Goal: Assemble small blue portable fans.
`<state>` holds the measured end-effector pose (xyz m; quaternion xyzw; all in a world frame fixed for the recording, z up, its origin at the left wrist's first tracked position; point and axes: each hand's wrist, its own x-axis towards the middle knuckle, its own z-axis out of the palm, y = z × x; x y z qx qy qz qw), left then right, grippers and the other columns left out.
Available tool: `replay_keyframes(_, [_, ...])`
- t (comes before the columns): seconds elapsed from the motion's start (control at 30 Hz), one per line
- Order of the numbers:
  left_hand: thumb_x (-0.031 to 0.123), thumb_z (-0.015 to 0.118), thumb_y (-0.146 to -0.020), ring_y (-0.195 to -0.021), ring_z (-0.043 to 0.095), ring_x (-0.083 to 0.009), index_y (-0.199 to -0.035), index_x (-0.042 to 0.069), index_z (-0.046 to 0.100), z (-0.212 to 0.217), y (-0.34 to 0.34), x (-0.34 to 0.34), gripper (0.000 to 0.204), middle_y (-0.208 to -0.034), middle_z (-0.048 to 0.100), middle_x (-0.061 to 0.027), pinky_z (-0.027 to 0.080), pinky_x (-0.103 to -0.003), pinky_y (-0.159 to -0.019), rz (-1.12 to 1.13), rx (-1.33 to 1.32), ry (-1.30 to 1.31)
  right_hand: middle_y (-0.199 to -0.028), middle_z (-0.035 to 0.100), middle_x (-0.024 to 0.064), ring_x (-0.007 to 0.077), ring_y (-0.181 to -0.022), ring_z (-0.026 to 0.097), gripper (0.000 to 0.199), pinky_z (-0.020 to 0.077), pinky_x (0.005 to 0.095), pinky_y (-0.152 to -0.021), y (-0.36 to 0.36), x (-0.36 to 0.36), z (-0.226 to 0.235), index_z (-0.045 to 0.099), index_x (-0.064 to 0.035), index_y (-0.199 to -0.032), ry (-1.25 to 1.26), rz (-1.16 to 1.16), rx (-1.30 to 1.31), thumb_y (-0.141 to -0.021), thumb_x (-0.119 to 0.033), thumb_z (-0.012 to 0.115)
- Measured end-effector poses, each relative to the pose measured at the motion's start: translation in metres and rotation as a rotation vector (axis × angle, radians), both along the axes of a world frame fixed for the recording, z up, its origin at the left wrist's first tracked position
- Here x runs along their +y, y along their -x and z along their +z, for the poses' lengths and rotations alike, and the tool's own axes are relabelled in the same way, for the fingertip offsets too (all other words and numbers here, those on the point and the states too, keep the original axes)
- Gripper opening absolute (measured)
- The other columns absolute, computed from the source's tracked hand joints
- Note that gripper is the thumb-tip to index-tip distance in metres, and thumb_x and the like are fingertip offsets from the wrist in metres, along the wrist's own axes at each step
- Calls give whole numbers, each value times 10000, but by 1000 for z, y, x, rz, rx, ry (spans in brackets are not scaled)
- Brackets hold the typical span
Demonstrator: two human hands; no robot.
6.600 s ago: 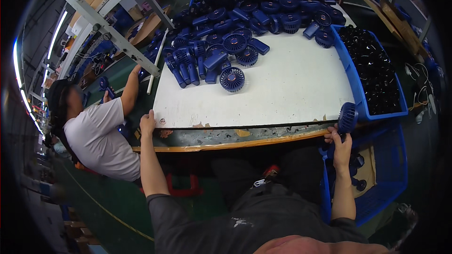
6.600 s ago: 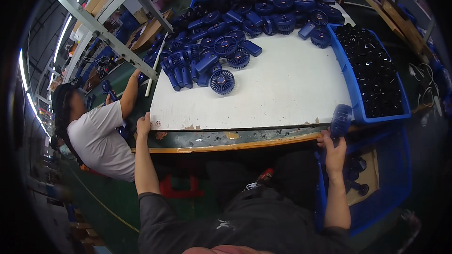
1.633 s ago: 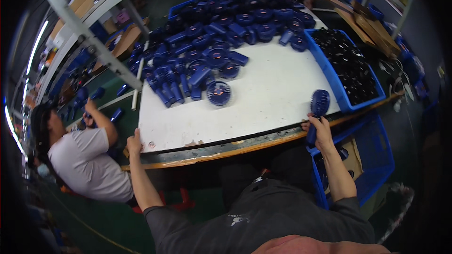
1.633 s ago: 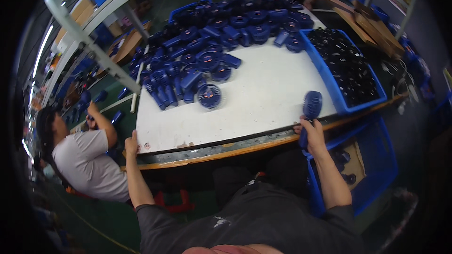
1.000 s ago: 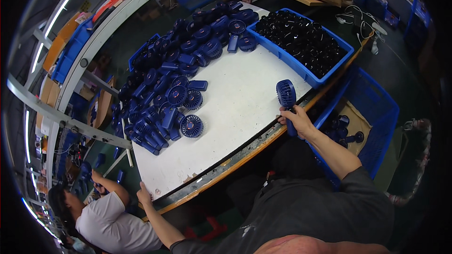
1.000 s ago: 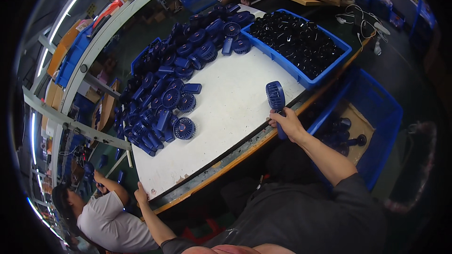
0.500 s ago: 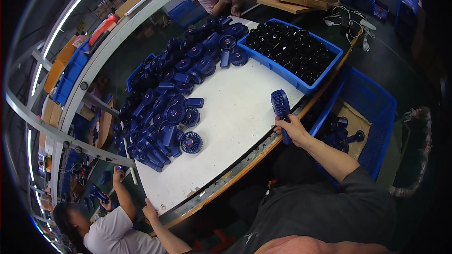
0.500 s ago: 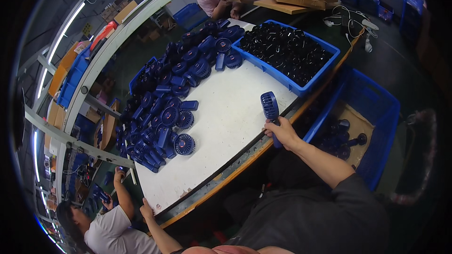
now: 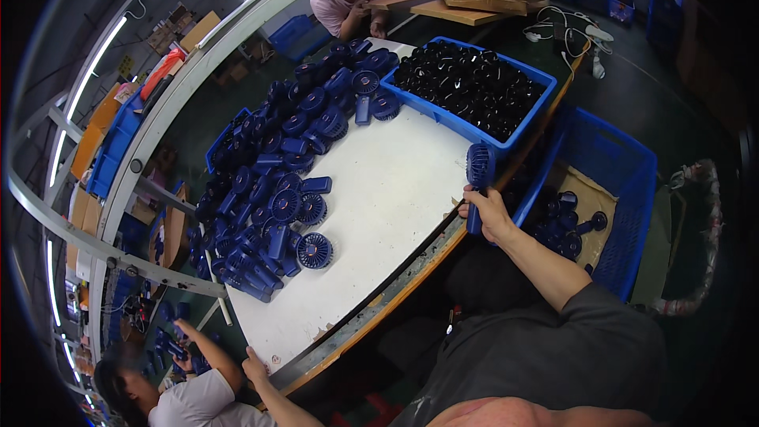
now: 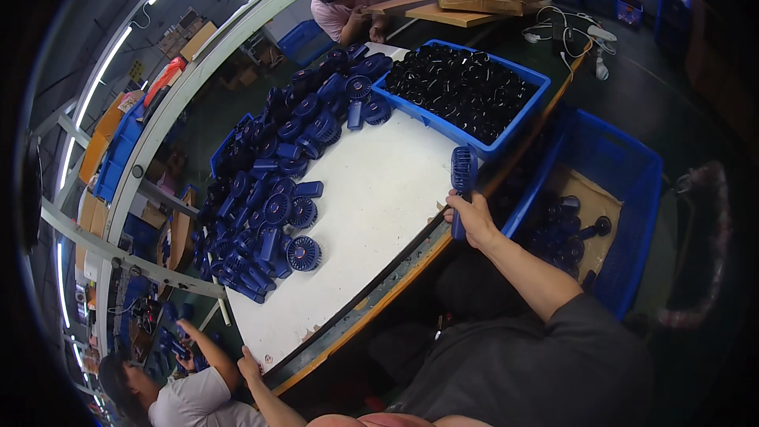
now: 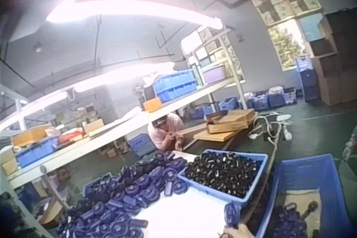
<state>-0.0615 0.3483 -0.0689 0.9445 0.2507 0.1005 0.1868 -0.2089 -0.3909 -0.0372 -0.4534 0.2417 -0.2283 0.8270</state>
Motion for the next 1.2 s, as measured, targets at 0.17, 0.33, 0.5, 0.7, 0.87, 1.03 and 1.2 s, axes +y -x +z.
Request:
replay_keyframes(0.17, [514,430,-986,-1018,635,-476,-951,-142,667,39,-4,-42,698,-994,664,-341,488,-515,-897,-59,197,-241,-929,570,70,147,-775,586,286,521,287,-701,-5,-7,1,553,-16,-1091,-8,8,44,-879,-176,659])
replay_keyframes(0.33, [311,583,-941,-910,700,-377,-1067,-83,656,101,-4,-97,420,-986,704,-263,552,-452,-807,-104,510,-621,-881,578,90,174,-788,611,284,527,312,-738,-3,-15,15,533,11,-1117,-64,31,94,-885,-116,636])
replay_keyframes(0.5, [316,646,-966,-840,641,-126,-1171,-11,619,169,-82,-218,387,-935,678,-56,525,-276,-690,-691,350,209,-975,608,103,178,-894,624,340,505,315,-826,3,-20,12,536,29,-1181,-50,15,283,-878,-83,644])
replay_keyframes(0.7, [176,638,-944,-814,630,-111,-1032,-41,663,243,-206,-607,236,-878,709,-96,499,-269,-753,-1194,367,400,-1083,615,59,135,-1017,578,346,479,307,-918,-3,-13,15,556,-12,-1229,-167,80,376,-913,-101,668])
replay_keyframes(0.87, [171,607,-966,-831,624,-132,-1025,-38,660,202,-359,-851,224,-903,693,-89,506,-297,-772,-1497,301,284,-1070,617,72,146,-986,596,340,487,328,-931,-10,-17,24,543,-12,-1180,-85,28,324,-882,-83,693])
replay_keyframes(1.03, [212,569,-922,-1009,665,-382,-1075,8,671,143,-510,-955,275,-1038,694,-229,508,-424,-917,-1494,-58,-250,-1142,599,143,216,-1068,594,563,492,370,-929,-5,-24,19,479,-28,-1310,20,101,427,-817,-110,740])
replay_keyframes(1.2, [183,571,-880,-1051,652,-391,-1058,10,688,130,-543,-1023,274,-1067,687,-242,501,-441,-924,-1313,144,-377,-1258,553,203,290,-1146,567,703,459,414,-991,-2,-21,9,423,-11,-1370,59,119,523,-796,-218,772])
